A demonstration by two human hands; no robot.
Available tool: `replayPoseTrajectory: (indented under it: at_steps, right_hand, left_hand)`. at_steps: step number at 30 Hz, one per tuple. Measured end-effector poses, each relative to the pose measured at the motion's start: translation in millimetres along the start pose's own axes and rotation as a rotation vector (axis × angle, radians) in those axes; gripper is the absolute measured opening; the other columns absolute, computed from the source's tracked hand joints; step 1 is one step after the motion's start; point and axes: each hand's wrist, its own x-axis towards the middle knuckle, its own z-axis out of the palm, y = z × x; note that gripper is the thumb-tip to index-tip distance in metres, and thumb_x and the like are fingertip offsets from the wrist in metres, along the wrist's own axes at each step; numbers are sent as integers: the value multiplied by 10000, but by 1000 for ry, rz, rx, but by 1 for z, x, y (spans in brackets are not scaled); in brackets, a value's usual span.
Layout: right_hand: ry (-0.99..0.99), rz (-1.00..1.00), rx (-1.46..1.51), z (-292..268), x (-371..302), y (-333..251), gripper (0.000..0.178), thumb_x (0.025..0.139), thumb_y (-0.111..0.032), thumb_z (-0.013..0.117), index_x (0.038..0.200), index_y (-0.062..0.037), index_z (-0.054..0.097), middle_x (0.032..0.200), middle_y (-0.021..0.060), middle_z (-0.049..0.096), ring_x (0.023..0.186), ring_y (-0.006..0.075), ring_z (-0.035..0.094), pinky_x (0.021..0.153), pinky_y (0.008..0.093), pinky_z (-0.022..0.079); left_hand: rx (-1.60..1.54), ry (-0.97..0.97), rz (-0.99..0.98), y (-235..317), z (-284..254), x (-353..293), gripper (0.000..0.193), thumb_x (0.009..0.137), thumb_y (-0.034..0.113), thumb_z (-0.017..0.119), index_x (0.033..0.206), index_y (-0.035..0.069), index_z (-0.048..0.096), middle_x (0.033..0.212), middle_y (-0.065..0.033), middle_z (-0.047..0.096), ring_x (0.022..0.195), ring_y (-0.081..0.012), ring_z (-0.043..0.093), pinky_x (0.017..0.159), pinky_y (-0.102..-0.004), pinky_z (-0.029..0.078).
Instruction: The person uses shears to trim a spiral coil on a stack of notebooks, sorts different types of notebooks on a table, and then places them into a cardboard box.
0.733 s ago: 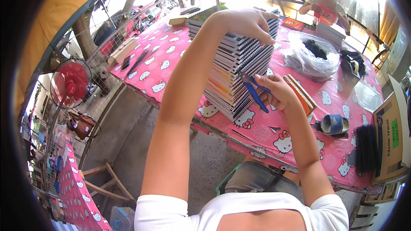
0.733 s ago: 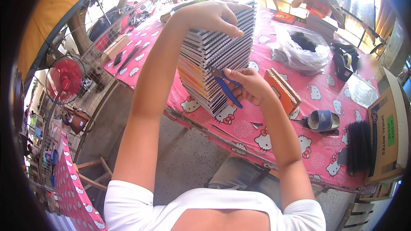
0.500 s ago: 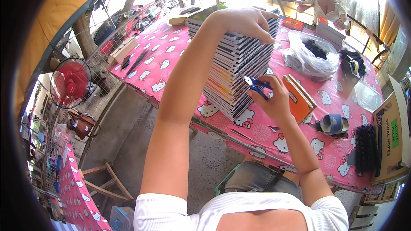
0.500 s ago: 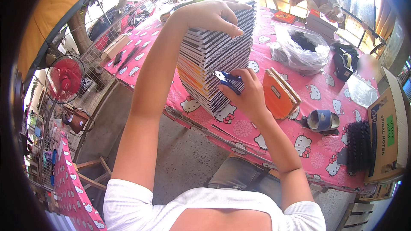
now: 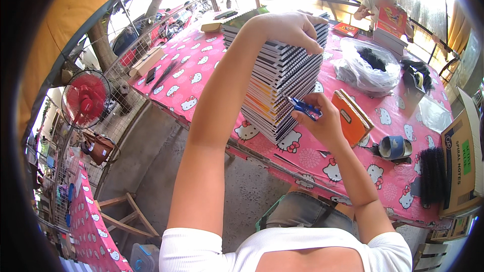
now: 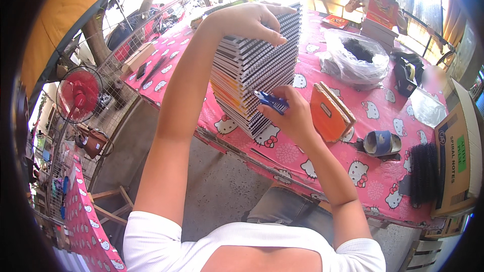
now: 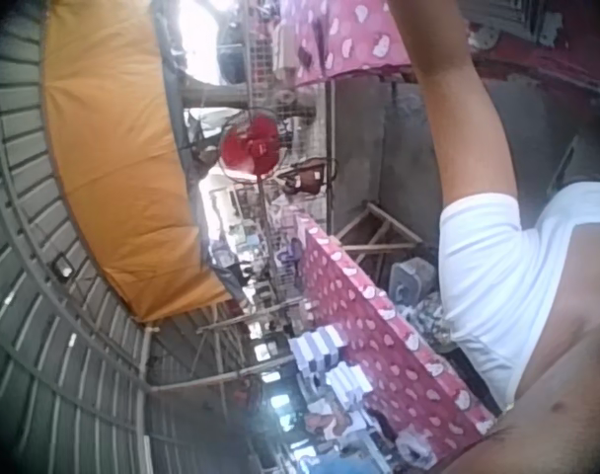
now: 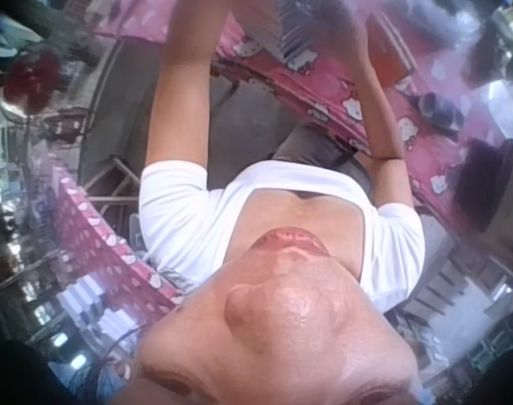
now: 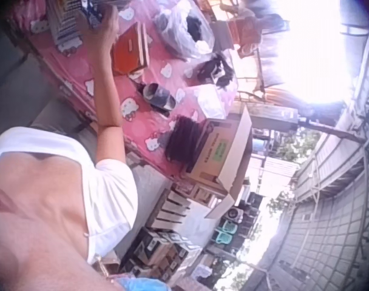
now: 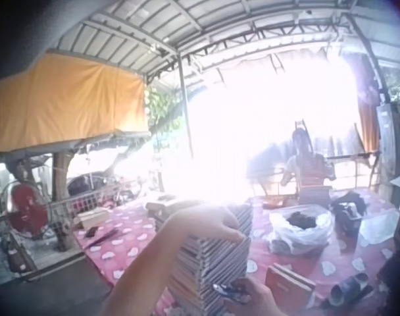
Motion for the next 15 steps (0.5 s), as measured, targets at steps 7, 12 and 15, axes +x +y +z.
replayPoseTrajectory:
  at_steps: [7, 12, 15]
  right_hand:
    - [190, -313, -409, 13, -3, 2, 396, 706, -288, 754, 973, -59, 573, 981, 105, 560, 911, 299, 545, 824, 428, 413]
    - [-42, 15, -154, 5, 5, 1, 383, 756, -311, 734, 950, -29, 561, 876, 85, 608, 776, 250, 596, 684, 379, 473]
    - [-379, 563, 559, -13, 20, 11, 383, 815, -329, 687, 926, 11, 551, 792, 94, 624, 649, 244, 633, 524, 365, 520]
  left_hand:
    - [11, 10, -1, 1, 1, 4, 378, 787, 441, 637, 850, 79, 725, 1427, -151, 371, 1344, -317, 284, 1089, -387, 239]
    - [19, 16, 6, -3, 1, 1, 377, 786, 447, 638, 852, 86, 726, 1427, -146, 373, 1343, -321, 287, 1091, -394, 232]
    - [-6, 8, 26, -3, 0, 2, 372, 786, 456, 638, 849, 100, 725, 1429, -143, 371, 1351, -322, 270, 1096, -405, 220]
